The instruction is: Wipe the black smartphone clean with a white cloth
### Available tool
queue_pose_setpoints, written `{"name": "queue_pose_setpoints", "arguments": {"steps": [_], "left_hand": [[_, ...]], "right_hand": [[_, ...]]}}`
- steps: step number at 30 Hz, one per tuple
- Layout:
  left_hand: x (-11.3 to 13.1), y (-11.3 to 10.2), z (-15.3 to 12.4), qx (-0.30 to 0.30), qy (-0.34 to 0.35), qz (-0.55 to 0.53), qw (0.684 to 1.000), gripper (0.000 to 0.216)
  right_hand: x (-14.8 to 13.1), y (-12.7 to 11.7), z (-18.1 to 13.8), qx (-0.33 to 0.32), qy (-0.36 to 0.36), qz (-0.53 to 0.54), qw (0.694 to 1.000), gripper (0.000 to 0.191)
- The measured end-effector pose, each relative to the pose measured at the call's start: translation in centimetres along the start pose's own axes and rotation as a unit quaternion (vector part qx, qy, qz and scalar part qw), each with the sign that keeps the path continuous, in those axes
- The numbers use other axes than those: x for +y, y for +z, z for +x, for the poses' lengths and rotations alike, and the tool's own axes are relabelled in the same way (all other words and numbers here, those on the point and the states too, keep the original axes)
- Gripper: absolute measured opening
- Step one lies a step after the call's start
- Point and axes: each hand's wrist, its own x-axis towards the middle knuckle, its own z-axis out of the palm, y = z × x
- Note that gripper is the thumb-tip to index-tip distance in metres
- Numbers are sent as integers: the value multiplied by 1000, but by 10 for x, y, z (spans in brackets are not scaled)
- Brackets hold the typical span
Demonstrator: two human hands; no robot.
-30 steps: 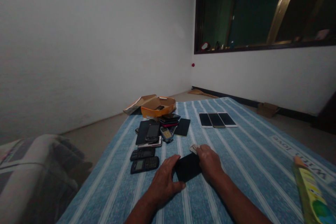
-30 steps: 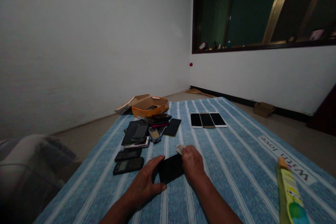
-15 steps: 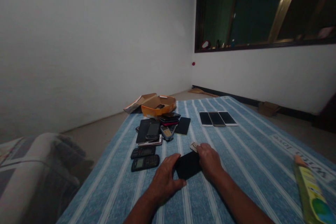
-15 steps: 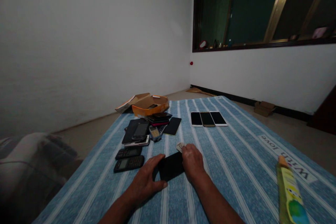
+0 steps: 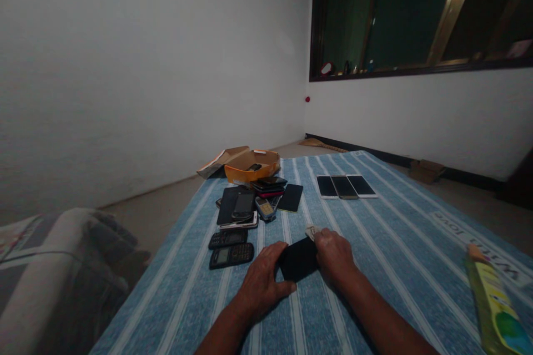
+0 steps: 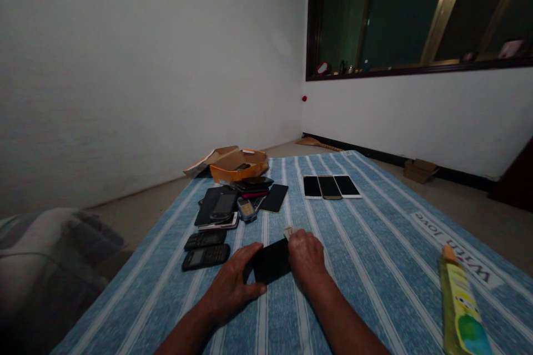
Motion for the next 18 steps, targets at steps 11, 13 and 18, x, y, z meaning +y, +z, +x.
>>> {"name": "queue_pose_setpoints", "arguments": {"steps": [11, 13, 18], "left_hand": [[1, -1, 0, 4, -2, -8, 1000, 69], [0, -1, 0, 4, -4, -7, 1000, 69], [1, 0, 0, 2, -3, -2, 1000, 70]], "right_hand": [[4, 1, 4, 5, -29, 11, 1000, 32], [3, -2, 2, -8, -23, 4, 1000, 31], [2, -8, -3, -21, -4, -2, 1000, 28]]}}
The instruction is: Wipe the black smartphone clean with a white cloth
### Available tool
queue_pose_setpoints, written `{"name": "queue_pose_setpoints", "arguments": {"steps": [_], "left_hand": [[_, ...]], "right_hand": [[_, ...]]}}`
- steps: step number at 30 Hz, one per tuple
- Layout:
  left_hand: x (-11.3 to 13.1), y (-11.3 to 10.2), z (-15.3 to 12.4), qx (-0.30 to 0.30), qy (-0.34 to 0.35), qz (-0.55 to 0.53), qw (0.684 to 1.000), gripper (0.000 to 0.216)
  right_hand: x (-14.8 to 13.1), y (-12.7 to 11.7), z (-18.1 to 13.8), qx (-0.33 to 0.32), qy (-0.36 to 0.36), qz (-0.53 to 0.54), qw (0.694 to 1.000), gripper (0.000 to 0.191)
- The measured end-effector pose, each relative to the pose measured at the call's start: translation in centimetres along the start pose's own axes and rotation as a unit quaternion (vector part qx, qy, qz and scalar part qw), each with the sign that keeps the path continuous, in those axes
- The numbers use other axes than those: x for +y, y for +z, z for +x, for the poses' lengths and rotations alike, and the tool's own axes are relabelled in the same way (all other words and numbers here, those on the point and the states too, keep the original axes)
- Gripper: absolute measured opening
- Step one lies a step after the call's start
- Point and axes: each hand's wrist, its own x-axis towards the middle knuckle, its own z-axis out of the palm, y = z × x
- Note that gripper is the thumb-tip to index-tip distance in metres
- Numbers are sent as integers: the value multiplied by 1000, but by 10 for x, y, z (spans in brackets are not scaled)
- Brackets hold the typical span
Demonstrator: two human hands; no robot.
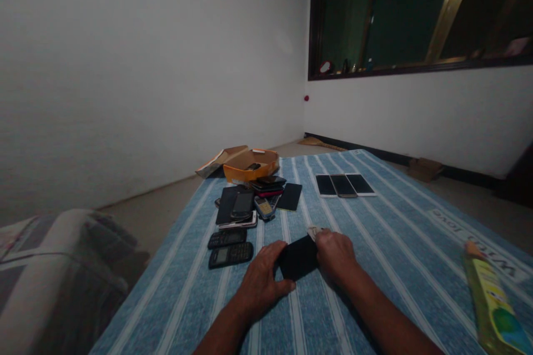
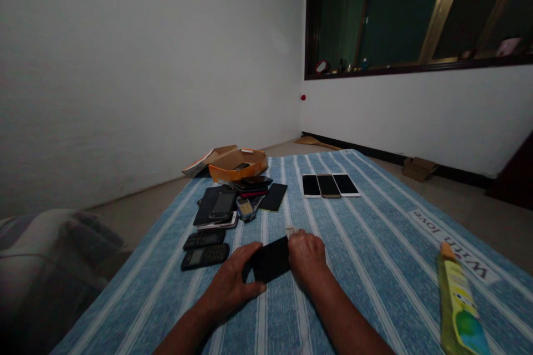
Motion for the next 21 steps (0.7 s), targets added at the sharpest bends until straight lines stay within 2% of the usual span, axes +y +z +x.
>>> {"name": "queue_pose_setpoints", "arguments": {"steps": [3, 9, 21], "left_hand": [[1, 0, 0, 3, 1, 1, 1000, 69], [1, 1, 0, 5, 4, 6, 1000, 68], [-1, 1, 1, 7, 9, 2, 1000, 69]], "right_hand": [[-1, 3, 0, 7, 11, -4, 1000, 28], [2, 11, 4, 34, -12, 6, 999, 31], [2, -1, -4, -3, 5, 1, 1000, 30]]}}
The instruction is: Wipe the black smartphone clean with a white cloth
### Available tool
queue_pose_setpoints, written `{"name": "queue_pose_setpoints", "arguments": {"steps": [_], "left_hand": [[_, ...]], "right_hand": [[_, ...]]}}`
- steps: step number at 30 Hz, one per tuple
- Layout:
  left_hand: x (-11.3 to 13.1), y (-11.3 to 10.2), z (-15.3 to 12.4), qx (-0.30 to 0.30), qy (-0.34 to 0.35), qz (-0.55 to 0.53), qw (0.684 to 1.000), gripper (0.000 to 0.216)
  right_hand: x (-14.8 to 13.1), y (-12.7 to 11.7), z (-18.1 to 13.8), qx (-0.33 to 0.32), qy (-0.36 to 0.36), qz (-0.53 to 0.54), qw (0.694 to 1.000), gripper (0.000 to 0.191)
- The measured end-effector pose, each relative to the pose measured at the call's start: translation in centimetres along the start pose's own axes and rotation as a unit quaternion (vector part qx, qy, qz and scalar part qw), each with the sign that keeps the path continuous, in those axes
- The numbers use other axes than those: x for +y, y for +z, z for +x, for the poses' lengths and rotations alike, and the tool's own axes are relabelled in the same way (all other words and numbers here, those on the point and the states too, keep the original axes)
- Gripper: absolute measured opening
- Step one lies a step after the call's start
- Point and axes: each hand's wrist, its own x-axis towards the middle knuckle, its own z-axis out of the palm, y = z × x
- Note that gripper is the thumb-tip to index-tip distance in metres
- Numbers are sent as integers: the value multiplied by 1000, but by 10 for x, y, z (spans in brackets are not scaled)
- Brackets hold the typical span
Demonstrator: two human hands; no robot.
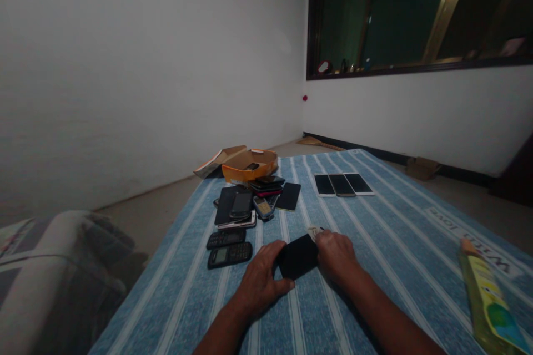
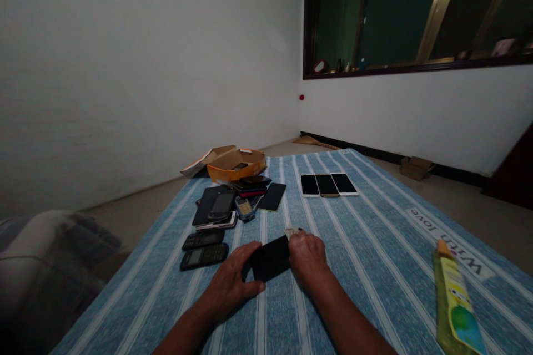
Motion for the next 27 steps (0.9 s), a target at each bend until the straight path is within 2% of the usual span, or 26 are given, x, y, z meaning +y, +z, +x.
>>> {"name": "queue_pose_setpoints", "arguments": {"steps": [12, 27], "left_hand": [[-2, 3, 0, -17, -7, 12, 1000, 70], [6, -3, 1, -19, -10, 5, 1000, 64]], "right_hand": [[6, -4, -24, -21, 20, -14, 999, 32], [4, 0, -28, -25, 19, 1, 1000, 33]]}}
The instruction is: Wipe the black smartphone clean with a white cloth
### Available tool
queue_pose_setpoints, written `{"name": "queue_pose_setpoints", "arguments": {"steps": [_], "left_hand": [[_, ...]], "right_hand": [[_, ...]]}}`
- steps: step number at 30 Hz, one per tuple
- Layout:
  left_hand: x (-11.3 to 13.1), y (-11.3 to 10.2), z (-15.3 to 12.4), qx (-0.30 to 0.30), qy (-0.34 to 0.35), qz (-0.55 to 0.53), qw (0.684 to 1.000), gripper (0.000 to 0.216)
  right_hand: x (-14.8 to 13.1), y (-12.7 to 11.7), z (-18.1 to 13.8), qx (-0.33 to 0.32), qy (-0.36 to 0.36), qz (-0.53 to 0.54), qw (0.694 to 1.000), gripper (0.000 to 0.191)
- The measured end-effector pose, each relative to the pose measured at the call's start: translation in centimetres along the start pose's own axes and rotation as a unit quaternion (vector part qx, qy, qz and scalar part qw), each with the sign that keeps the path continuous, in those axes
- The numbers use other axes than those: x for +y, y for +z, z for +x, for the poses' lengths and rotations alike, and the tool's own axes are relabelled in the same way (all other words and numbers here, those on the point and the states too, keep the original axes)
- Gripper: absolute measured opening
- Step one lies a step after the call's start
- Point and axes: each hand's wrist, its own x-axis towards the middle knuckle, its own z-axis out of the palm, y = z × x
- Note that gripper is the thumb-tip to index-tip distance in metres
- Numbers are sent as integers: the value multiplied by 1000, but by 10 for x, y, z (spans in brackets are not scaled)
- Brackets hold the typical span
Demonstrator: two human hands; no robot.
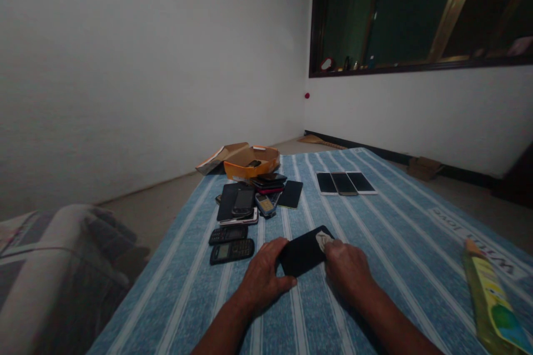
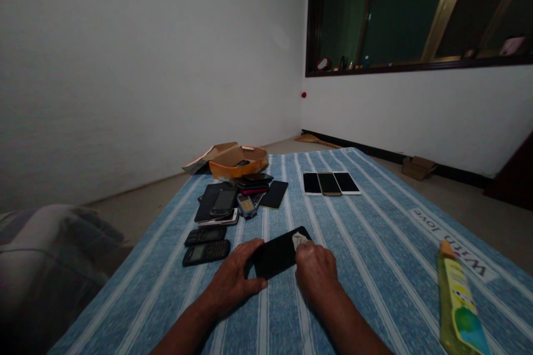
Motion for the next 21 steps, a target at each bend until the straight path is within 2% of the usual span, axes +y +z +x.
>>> {"name": "queue_pose_setpoints", "arguments": {"steps": [6, 13, 21], "left_hand": [[-4, 2, 0, 12, 26, -6, 1000, 61], [-5, 3, 0, 8, 17, -1, 1000, 62], [-4, 2, 0, 6, 15, -3, 1000, 63]], "right_hand": [[-6, -6, -6, -4, -6, 12, 1000, 32], [5, -2, 0, 8, 33, -2, 999, 32], [-9, 0, -6, -6, -1, 5, 1000, 31]]}}
